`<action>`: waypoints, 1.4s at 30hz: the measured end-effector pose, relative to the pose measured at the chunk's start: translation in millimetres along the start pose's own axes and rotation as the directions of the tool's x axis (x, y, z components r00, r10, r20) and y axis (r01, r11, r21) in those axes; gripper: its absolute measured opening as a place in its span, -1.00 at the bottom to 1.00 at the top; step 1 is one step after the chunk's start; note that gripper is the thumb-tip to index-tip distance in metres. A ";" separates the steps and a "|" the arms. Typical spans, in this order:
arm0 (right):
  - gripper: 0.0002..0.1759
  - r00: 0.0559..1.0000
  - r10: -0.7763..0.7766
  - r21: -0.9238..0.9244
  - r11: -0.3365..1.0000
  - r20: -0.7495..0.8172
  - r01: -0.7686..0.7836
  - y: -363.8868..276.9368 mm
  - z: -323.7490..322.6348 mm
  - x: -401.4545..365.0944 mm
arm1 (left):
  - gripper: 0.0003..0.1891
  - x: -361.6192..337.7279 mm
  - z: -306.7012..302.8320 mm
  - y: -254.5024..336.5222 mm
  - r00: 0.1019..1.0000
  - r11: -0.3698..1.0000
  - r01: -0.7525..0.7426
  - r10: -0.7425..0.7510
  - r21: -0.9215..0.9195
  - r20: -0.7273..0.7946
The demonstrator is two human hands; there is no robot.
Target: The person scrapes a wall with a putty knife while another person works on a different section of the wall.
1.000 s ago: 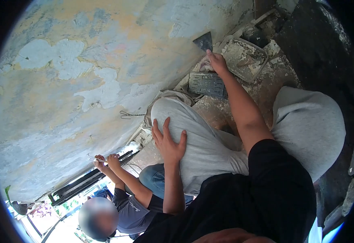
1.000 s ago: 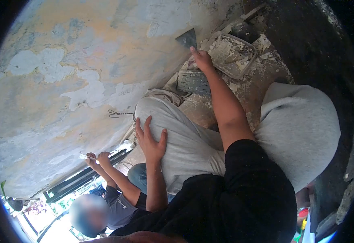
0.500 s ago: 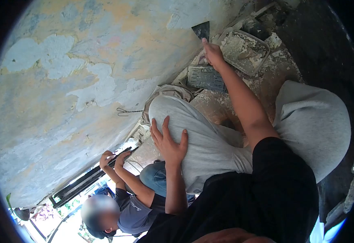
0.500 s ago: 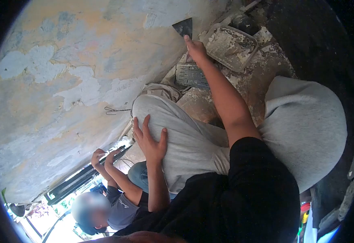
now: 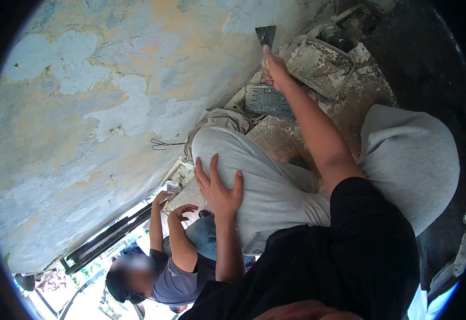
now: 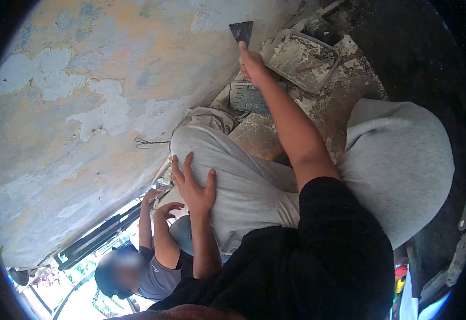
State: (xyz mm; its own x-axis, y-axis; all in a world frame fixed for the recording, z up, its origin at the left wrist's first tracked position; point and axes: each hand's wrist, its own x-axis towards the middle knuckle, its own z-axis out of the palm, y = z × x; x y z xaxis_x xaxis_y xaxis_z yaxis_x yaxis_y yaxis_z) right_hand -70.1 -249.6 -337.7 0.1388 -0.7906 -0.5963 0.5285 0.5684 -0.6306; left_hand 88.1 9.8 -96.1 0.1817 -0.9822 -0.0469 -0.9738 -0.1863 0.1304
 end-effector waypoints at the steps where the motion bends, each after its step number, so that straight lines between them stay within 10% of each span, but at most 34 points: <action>1: -0.25 0.995 0.069 0.142 0.987 0.078 -0.080 -2.9 9.6 -4.2 | -0.28 -0.4 -0.1 0.7 1.000 1.000 0.002 -0.002 0.008 0.001; 7: -0.28 0.958 0.053 0.636 0.737 0.283 -0.229 -47.2 50.6 -20.0 | -0.29 -1.0 1.9 -4.6 1.000 1.000 -0.012 0.011 -0.007 -0.024; 13: -0.35 0.989 0.101 0.576 0.817 -0.106 -0.021 -57.2 31.7 -6.1 | -0.29 -1.4 4.8 -9.6 0.998 0.999 -0.036 0.035 -0.023 -0.057; 18: -0.36 0.995 0.092 0.501 0.863 -0.040 -0.060 -20.4 52.9 -27.5 | -0.29 5.8 3.3 -0.5 0.998 0.998 -0.053 0.053 -0.020 -0.040; 22: -0.40 0.995 -0.066 0.277 0.957 -0.076 0.084 32.1 34.4 -11.7 | -0.30 9.9 4.9 0.5 0.998 0.998 -0.061 0.061 -0.027 -0.018; 27: -0.30 0.923 -0.341 -0.422 0.874 -0.176 0.243 23.9 -16.5 25.5 | -0.30 12.9 5.6 5.1 0.998 0.998 -0.067 0.067 -0.012 -0.019; 42: -0.02 0.967 -0.250 -0.613 0.759 0.040 0.221 -21.7 -34.3 30.7 | -0.30 18.0 1.3 13.6 0.999 0.999 -0.035 0.035 0.000 0.015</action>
State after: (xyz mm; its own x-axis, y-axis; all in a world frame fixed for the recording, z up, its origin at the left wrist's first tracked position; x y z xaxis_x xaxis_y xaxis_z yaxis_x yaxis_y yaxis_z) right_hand -106.0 -278.4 -359.3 0.0354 -0.9161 -0.3994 -0.0812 0.3957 -0.9148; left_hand 77.9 -10.3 -96.4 0.1457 -0.9877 -0.0571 -0.9795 -0.1522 0.1322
